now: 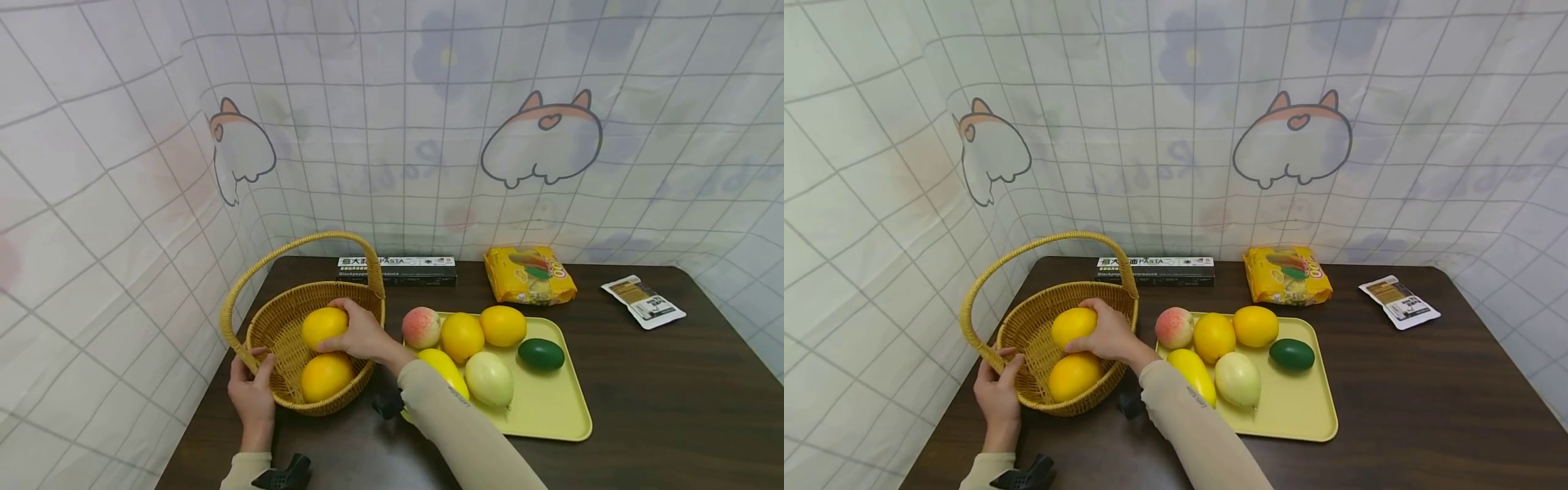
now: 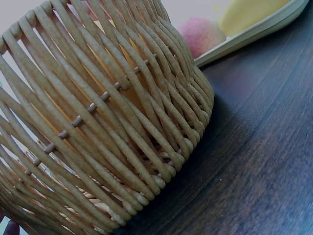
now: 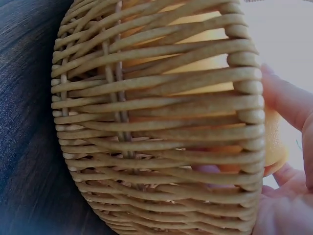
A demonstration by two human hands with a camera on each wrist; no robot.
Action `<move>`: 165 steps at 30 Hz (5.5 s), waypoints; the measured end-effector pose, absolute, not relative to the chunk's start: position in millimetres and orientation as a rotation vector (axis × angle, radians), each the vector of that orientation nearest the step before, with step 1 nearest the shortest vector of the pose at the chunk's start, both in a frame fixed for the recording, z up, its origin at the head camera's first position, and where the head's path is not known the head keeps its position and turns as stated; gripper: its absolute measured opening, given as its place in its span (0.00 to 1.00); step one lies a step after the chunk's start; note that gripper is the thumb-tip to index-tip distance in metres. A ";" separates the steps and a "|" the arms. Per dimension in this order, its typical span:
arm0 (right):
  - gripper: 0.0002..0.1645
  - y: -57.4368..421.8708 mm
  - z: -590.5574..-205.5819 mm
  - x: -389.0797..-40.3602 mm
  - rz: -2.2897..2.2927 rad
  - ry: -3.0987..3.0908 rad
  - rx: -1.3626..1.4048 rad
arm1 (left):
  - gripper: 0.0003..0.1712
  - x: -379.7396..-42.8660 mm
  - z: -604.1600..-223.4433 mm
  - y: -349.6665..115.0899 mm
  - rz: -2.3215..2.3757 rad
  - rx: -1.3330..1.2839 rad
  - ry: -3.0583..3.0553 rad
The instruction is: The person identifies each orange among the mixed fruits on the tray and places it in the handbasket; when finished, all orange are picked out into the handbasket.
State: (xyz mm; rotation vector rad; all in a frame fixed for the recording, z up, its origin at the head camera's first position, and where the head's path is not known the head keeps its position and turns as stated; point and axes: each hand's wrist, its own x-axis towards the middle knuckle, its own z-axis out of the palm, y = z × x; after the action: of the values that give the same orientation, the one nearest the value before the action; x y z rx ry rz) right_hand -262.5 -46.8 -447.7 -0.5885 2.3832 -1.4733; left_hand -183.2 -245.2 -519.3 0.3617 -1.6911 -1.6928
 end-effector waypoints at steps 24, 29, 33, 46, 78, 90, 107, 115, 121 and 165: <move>0.37 -48.1 -455.7 -264.7 -1.366 2.477 -0.495 | 0.16 -184.8 -525.5 -237.9 -1.652 0.350 -1.709; 0.35 -47.8 -455.4 -261.1 -1.439 2.479 -0.478 | 0.16 -184.9 -525.2 -238.2 -1.678 0.352 -1.699; 0.33 -44.8 -452.9 -255.4 -1.531 2.450 -0.474 | 0.15 -183.0 -523.4 -238.7 -1.688 0.350 -1.702; 0.18 -13.4 -435.2 -224.8 -1.975 2.294 -0.540 | 0.15 -182.3 -520.4 -241.5 -1.688 0.329 -1.699; 0.12 117.9 -429.2 -223.2 -2.192 2.609 -0.503 | 0.16 -184.2 -517.9 -243.1 -1.752 0.334 -1.655; 0.18 178.4 -437.9 -230.6 -2.070 2.812 -0.178 | 0.16 -182.8 -514.2 -240.2 -1.734 0.337 -1.675; 0.32 220.0 -463.4 -236.2 -1.799 2.776 -0.035 | 0.16 -183.6 -516.7 -241.0 -1.727 0.341 -1.676; 0.37 218.5 -465.9 -238.7 -1.626 2.830 -0.104 | 0.16 -183.3 -515.0 -240.8 -1.714 0.337 -1.698; 0.40 220.7 -461.8 -237.2 -1.442 2.860 -0.109 | 0.16 -182.4 -515.3 -241.5 -1.724 0.339 -1.689; 0.51 226.2 -479.5 -246.8 -0.965 3.052 -0.168 | 0.15 -182.2 -513.1 -241.3 -1.723 0.341 -1.686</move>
State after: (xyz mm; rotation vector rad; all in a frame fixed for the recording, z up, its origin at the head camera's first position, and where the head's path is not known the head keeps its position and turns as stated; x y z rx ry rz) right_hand -246.8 226.2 -479.5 -0.1678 3.0522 -0.9647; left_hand -182.2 -241.3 -513.1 0.3411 -1.6857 -1.7229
